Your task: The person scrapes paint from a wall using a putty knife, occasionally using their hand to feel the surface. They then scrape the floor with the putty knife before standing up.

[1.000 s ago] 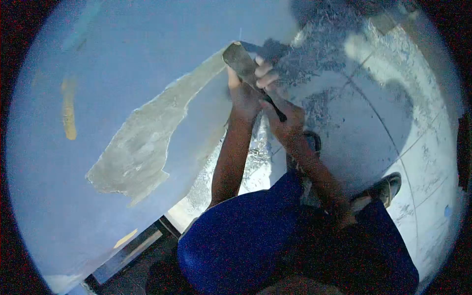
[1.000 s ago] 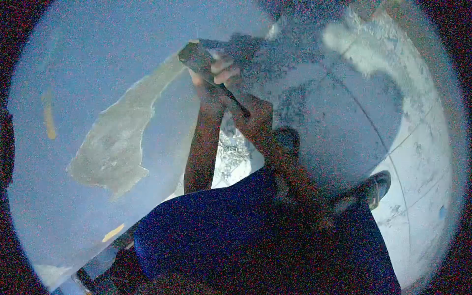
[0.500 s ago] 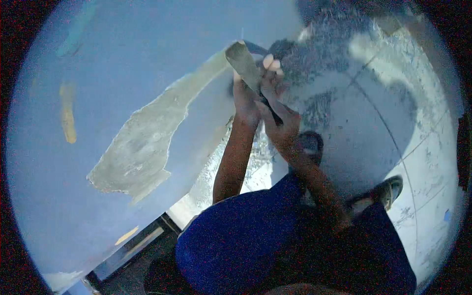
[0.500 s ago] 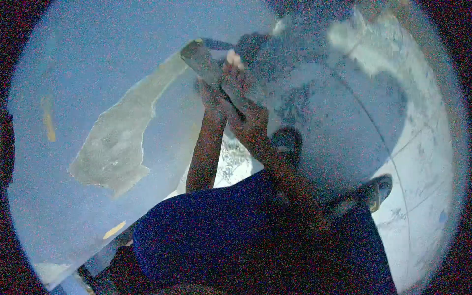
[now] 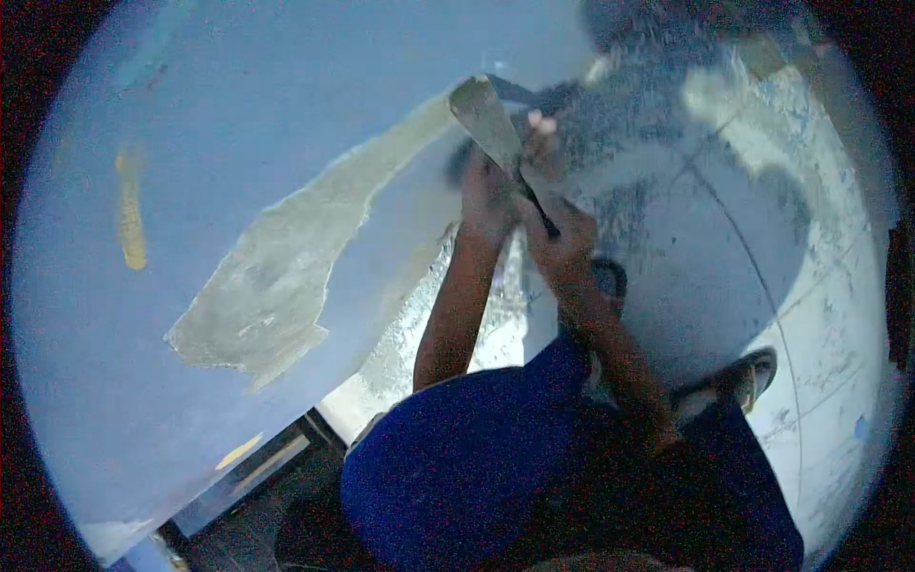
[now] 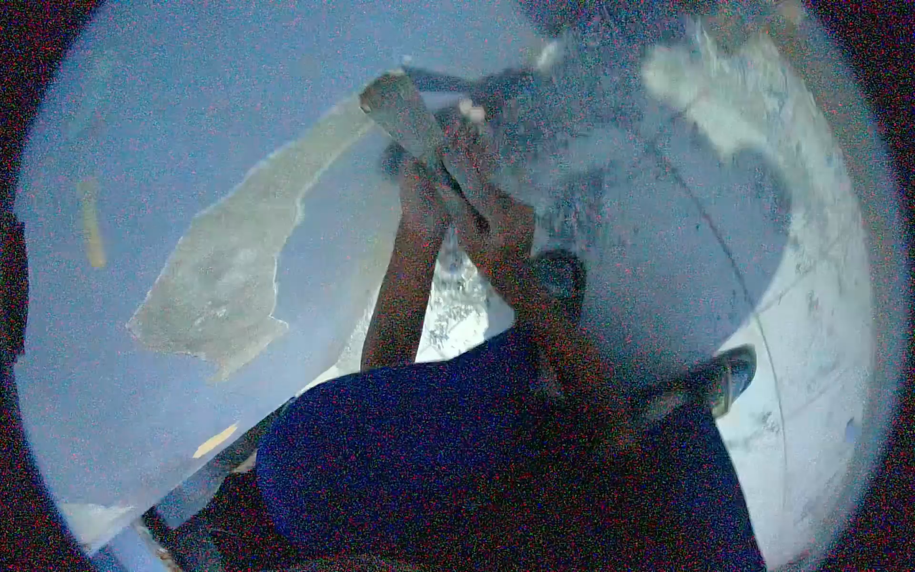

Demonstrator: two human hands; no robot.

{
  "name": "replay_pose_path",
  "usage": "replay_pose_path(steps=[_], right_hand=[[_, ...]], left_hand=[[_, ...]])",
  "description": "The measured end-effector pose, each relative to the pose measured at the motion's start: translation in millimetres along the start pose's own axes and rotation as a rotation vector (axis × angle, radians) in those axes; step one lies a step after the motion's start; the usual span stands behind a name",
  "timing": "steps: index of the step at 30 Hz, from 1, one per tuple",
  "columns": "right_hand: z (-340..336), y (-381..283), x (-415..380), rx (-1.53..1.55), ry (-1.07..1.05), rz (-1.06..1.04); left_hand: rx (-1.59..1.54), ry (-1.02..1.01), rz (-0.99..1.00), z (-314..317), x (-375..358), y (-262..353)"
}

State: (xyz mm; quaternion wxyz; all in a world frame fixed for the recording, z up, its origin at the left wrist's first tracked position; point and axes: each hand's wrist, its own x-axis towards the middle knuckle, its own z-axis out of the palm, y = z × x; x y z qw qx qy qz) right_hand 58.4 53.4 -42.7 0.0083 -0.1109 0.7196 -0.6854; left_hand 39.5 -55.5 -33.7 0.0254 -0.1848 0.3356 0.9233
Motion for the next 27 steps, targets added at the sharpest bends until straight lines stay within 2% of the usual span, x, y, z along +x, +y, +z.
replay_pose_path(steps=[3, 6, 9, 12, 15, 18, 21, 25, 26, 27], right_hand=[[2, -1, -7, -0.008, -0.061, 0.08], [-2, 5, -2, -0.103, -0.062, 0.021], [-4, 11, -4, -0.077, -0.148, 0.115], [-3, 8, -10, -0.089, -0.101, 0.008], [-8, -3, 6, 0.022, -0.026, 0.026], [-2, 1, -2, -0.029, -0.064, 0.022], [-1, 2, 5, 0.014, 0.058, -0.095], [11, -1, -14, -0.007, -0.042, 0.058], [14, 4, -19, 0.017, -0.058, -0.005], [16, 5, -7, 0.003, 0.043, -0.092]], left_hand=[[-0.08, 0.079, -0.054, -4, -1, -1], [-0.147, 0.087, -0.006, -2, 3, 0], [-0.063, 0.047, -0.017, -5, -1, -4], [-0.123, -0.028, -0.023, 2, -4, -3], [0.014, 0.075, -0.012, 1, -4, -6], [-0.175, 0.015, -0.029, -4, -7, -8], [-0.18, 0.088, -0.04, -4, 0, -5], [-0.177, 0.077, -0.039, -1, -9, -11], [-0.223, 0.037, -0.057, 0, -8, -10], [-0.271, -0.003, -0.083, 1, -6, -9]])
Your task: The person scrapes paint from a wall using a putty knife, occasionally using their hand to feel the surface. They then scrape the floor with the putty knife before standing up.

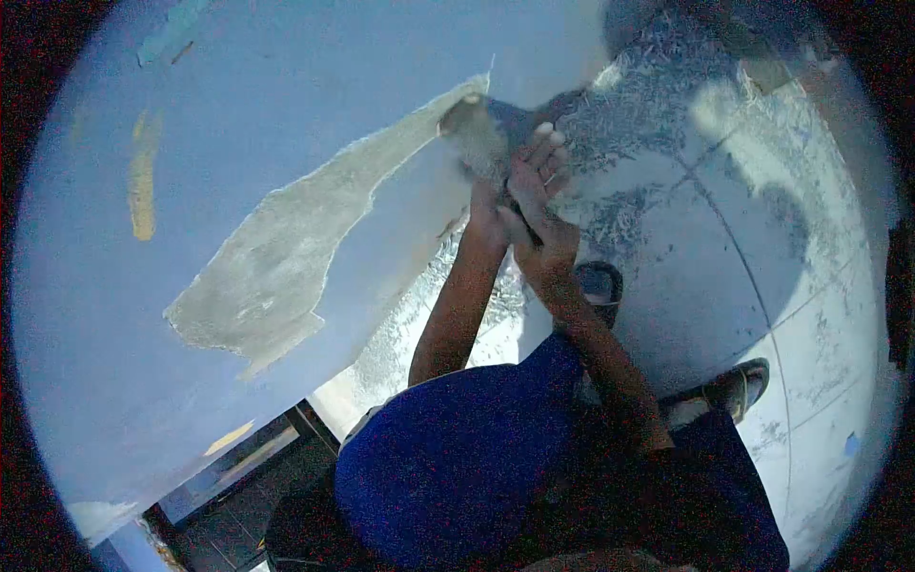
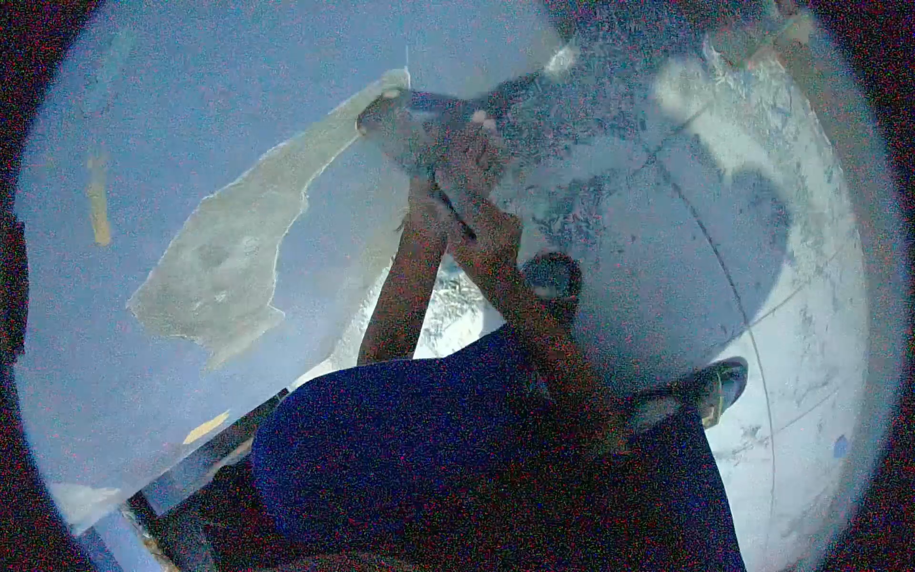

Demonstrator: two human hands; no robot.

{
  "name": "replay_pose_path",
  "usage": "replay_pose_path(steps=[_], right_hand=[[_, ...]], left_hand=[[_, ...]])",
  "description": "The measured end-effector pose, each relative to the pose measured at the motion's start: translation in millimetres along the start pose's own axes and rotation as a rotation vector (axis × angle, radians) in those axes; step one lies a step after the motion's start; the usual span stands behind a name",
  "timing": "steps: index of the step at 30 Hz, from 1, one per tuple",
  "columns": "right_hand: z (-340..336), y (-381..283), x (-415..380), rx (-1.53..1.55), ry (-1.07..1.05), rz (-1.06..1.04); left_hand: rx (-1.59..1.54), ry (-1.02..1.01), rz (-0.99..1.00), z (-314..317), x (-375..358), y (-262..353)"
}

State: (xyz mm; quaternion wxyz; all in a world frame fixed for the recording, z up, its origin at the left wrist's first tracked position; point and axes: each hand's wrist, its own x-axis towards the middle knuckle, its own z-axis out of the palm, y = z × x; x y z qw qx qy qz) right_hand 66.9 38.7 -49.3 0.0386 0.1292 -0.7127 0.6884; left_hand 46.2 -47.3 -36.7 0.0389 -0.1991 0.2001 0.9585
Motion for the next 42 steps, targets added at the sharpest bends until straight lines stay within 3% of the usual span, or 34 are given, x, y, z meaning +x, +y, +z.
replay_pose_path(steps=[2, 3, 5, 7, 10, 11, 14, 17, 20, 26, 29, 33, 36, 37, 39, 41, 42], right_hand=[[2, -5, 31, -0.052, 0.211, -0.123], [-11, -33, 55, 0.21, 0.148, 0.04], [-14, -38, 45, 0.171, 0.123, 0.08], [-19, -36, 39, 0.183, 0.218, 0.06], [-39, -26, 12, 0.044, 0.117, 0.333], [-39, -20, 8, 0.0, 0.053, 0.295], [-32, -5, 6, -0.06, -0.067, 0.139], [-25, -7, 5, -0.056, -0.018, 0.022], [-20, -3, 6, -0.07, -0.016, 0.003], [-13, -11, 11, -0.072, -0.002, -0.024], [-13, -15, 1, -0.012, 0.021, 0.079], [-11, -17, 12, -0.011, 0.006, 0.08], [-10, -8, -1, 0.014, 0.016, 0.104], [-9, -4, 1, 0.022, 0.033, 0.076], [-12, -2, 7, 0.01, 0.034, 0.046], [-20, -6, 11, -0.028, 0.009, 0.066], [-22, -9, 8, 0.003, -0.006, 0.106]], left_hand=[[0.398, 0.081, 0.14, 2, -1, 9], [0.632, 0.157, 0.174, 5, -6, 6], [1.145, 0.345, 0.182, 21, -14, 2], [1.052, 0.277, 0.155, 33, 3, 9], [-0.089, -0.075, -0.05, 9, 1, 13], [-0.105, -0.297, -0.062, 0, 3, 12], [0.294, 0.038, 0.124, 6, -7, 5], [0.096, 0.13, 0.038, 1, -4, 3], [0.217, 0.052, 0.111, 6, -10, -2], [0.049, 0.116, 0.07, 5, -7, -1], [0.175, 0.178, 0.104, -33, -7, -3], [-0.003, -0.136, 0.085, -31, 0, 1], [-0.002, -0.151, 0.036, -23, -10, -9], [0.036, -0.242, 0.078, -17, -8, -11], [0.116, -0.193, 0.087, -7, -4, -10], [0.203, 0.102, 0.003, -2, -3, -6], [0.204, 0.099, -0.001, -2, -5, -8]])
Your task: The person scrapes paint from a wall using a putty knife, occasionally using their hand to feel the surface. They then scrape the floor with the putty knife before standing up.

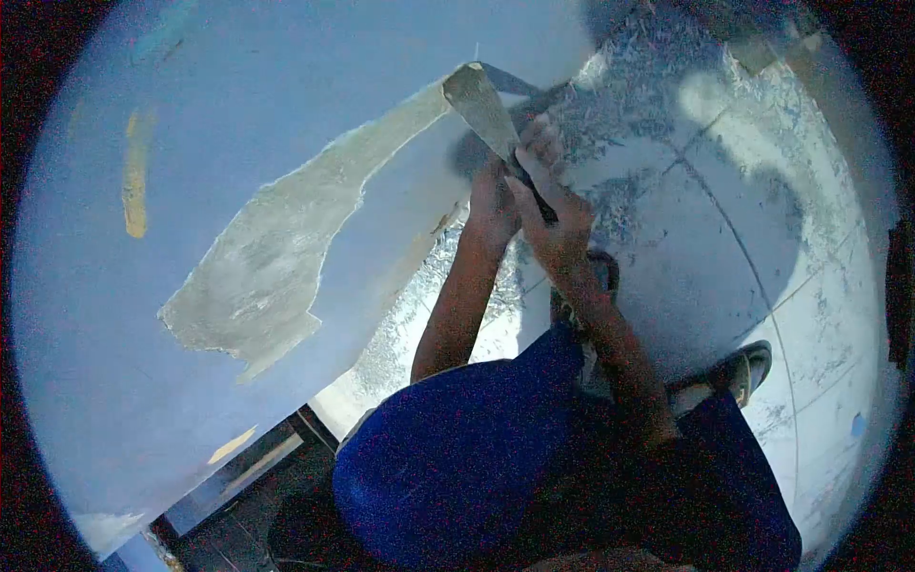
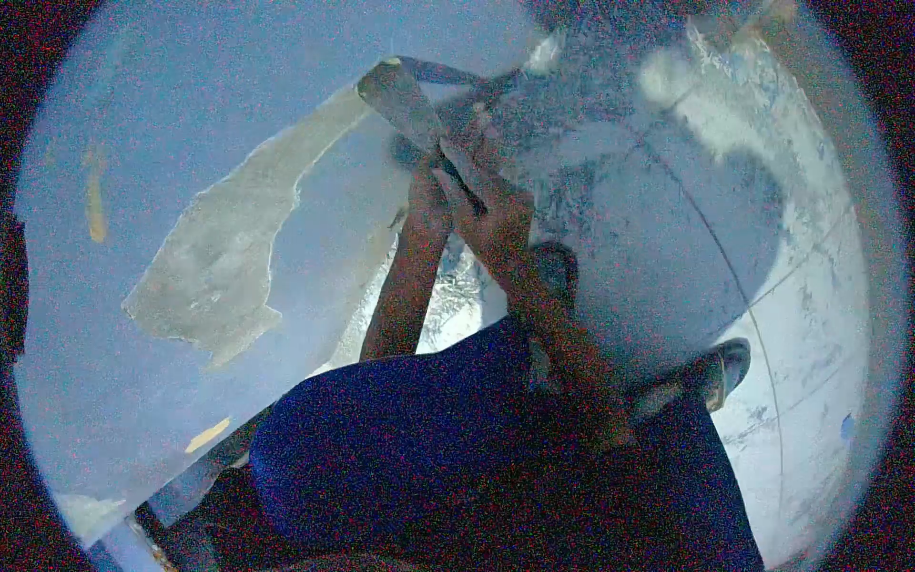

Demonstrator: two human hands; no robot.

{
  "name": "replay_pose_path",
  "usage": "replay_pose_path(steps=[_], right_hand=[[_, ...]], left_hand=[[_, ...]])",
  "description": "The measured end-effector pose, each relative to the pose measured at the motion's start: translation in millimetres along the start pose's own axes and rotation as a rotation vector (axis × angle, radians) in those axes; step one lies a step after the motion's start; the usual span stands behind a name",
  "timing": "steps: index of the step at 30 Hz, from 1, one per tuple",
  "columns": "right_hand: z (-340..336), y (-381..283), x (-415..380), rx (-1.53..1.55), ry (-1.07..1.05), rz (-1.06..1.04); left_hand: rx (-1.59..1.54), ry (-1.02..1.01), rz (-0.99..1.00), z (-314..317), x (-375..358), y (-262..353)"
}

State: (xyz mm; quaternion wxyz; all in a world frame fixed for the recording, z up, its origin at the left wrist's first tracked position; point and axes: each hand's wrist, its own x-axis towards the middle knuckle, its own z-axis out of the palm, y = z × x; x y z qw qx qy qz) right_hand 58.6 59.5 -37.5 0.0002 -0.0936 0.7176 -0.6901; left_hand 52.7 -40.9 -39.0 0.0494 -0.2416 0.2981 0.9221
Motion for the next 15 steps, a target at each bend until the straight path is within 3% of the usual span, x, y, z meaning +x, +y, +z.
replay_pose_path(steps=[5, 8, 11, 14, 15], right_hand=[[12, -9, -6, 0.094, 0.012, 0.08], [15, -5, -8, 0.123, -0.03, 0.109], [16, -6, -9, 0.035, 0.007, 0.009], [13, -5, -1, 0.072, 0.048, -0.028], [11, -7, -4, 0.097, 0.026, 0.015]], left_hand=[[-0.084, -0.157, 0.017, -4, 3, -1], [0.11, -0.063, 0.062, 3, -2, -1], [-0.055, -0.101, 0.021, 3, -4, 2], [-0.027, -0.207, 0.083, 2, -4, 1], [-0.006, -0.145, 0.079, 5, -6, 1]])
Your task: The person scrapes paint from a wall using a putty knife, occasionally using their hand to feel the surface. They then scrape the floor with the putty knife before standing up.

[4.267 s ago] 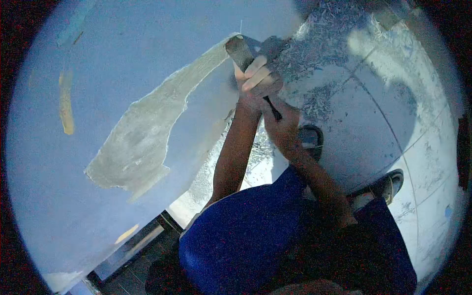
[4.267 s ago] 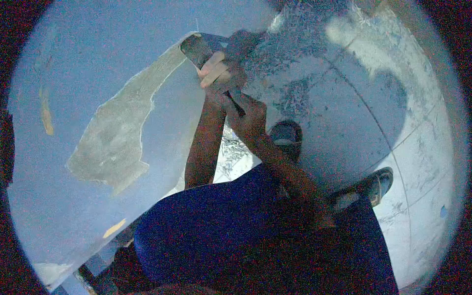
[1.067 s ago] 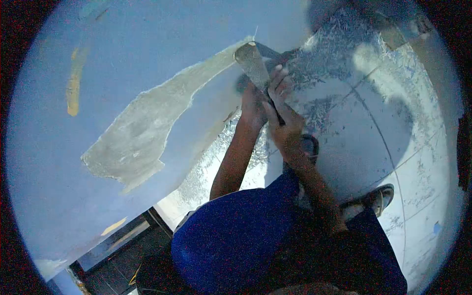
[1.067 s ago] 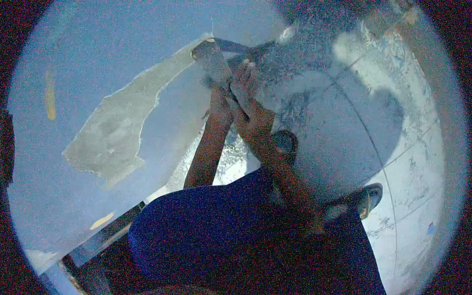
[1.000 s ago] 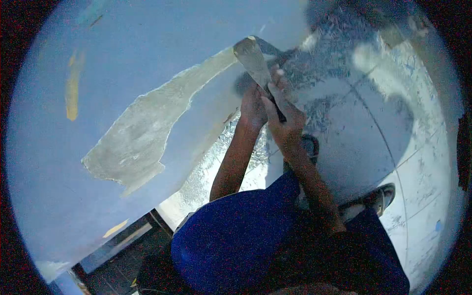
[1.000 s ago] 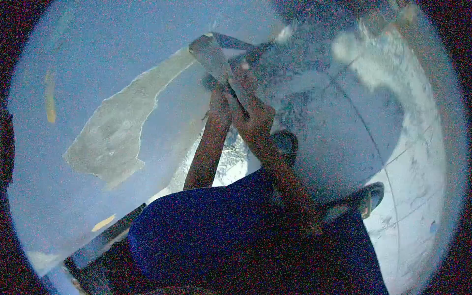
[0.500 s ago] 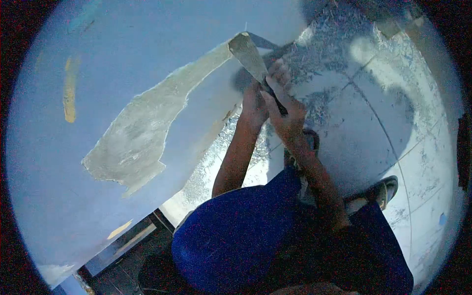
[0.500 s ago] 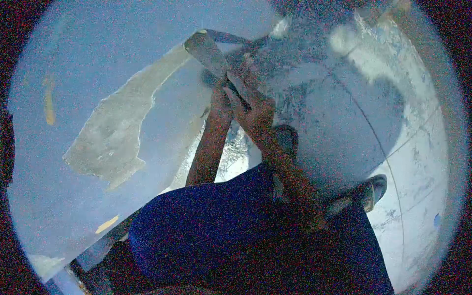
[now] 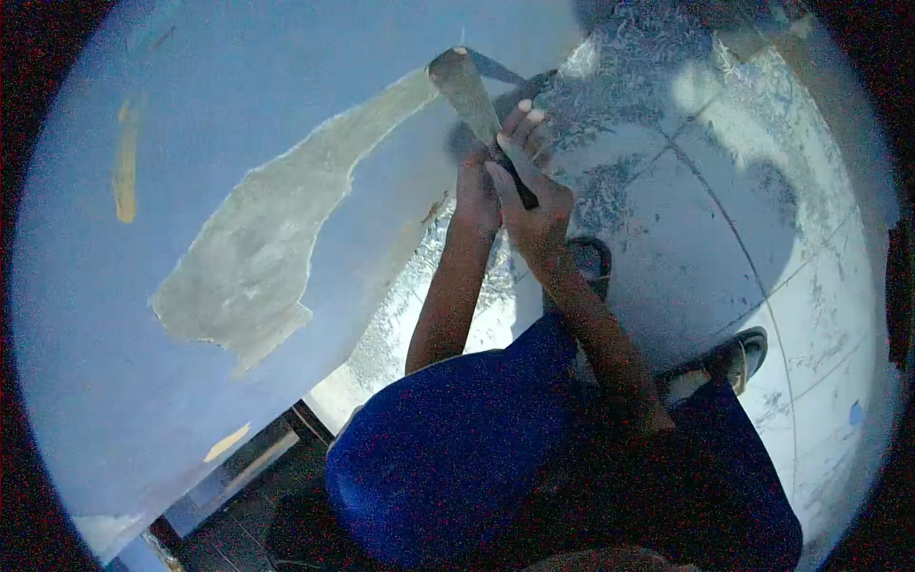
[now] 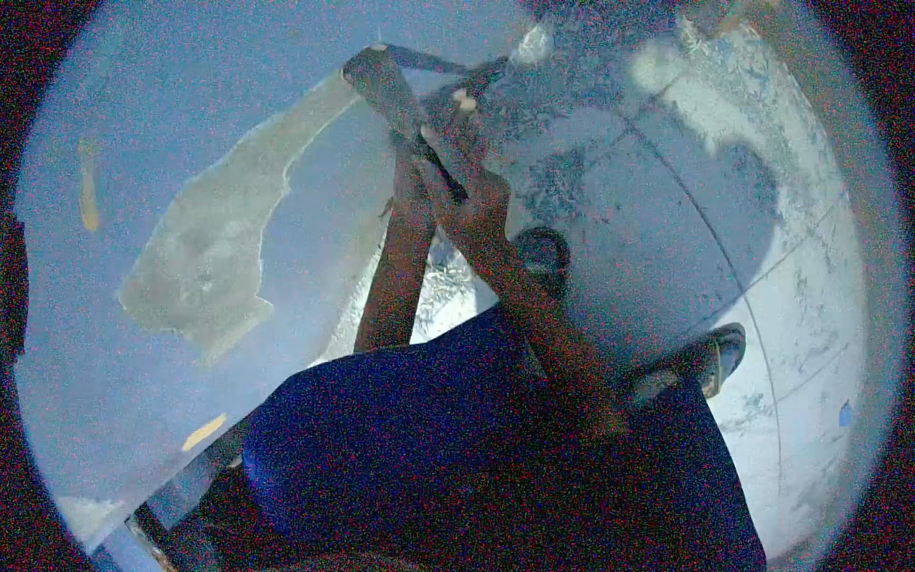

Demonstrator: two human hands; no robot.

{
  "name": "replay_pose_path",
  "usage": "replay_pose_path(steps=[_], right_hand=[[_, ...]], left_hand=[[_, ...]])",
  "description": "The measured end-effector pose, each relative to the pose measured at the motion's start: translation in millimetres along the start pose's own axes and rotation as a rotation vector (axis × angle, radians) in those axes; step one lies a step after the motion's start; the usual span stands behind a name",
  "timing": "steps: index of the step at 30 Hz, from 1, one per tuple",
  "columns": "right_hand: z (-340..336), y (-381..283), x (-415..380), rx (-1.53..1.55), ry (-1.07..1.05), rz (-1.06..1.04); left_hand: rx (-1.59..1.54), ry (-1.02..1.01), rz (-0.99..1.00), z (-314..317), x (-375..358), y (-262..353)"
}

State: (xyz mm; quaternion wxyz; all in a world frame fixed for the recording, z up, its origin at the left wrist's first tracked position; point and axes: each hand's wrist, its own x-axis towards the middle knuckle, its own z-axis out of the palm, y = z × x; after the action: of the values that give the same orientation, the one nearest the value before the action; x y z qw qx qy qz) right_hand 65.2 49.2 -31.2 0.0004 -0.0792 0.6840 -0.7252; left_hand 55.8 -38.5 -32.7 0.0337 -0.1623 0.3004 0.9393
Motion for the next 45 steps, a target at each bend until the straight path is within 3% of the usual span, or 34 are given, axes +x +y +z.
replay_pose_path(steps=[3, 5, 6, 9, 12, 15, 18, 23, 27, 32, 36, 40, 43, 45], right_hand=[[0, -9, -7, 0.068, -0.094, 0.113], [2, -6, -18, 0.081, -0.153, 0.165], [2, -2, -24, 0.079, -0.16, 0.153], [-8, -6, -26, 0.03, -0.326, 0.381], [-1, -6, -27, 0.075, -0.198, 0.207], [2, -13, -25, 0.09, -0.119, 0.166], [-1, -10, -28, 0.08, -0.188, 0.238], [6, -13, -44, 0.035, -0.234, 0.168], [11, -23, -53, 0.05, -0.281, 0.133], [11, -24, -53, 0.057, -0.278, 0.135], [9, -29, -51, 0.115, -0.273, 0.238], [12, -24, -50, 0.11, -0.2, 0.113], [8, -31, -49, 0.169, -0.25, 0.356], [10, -36, -44, 0.286, -0.192, 0.372]], left_hand=[[0.116, 0.138, 0.0, 5, -4, 9], [0.256, 0.142, -0.013, 2, 2, 18], [0.302, 0.112, 0.073, 11, 0, 20], [0.506, 0.123, 0.019, 17, -2, 28], [0.417, 0.004, 0.081, 24, -3, 33], [0.375, -0.028, 0.125, 37, -7, 38], [0.314, 0.043, 0.123, 38, -5, 39], [-0.248, -0.094, 0.015, -4, -4, 39], [-0.628, -0.543, -0.118, -8, 1, 38], [-0.525, -0.272, -0.03, -18, -6, 37], [-0.512, -0.396, -0.049, -6, -5, 39], [-0.272, -0.261, 0.038, 15, -8, 43], [-0.157, -0.2, 0.077, 29, -5, 47], [-0.09, -0.199, 0.08, 34, -2, 49]])
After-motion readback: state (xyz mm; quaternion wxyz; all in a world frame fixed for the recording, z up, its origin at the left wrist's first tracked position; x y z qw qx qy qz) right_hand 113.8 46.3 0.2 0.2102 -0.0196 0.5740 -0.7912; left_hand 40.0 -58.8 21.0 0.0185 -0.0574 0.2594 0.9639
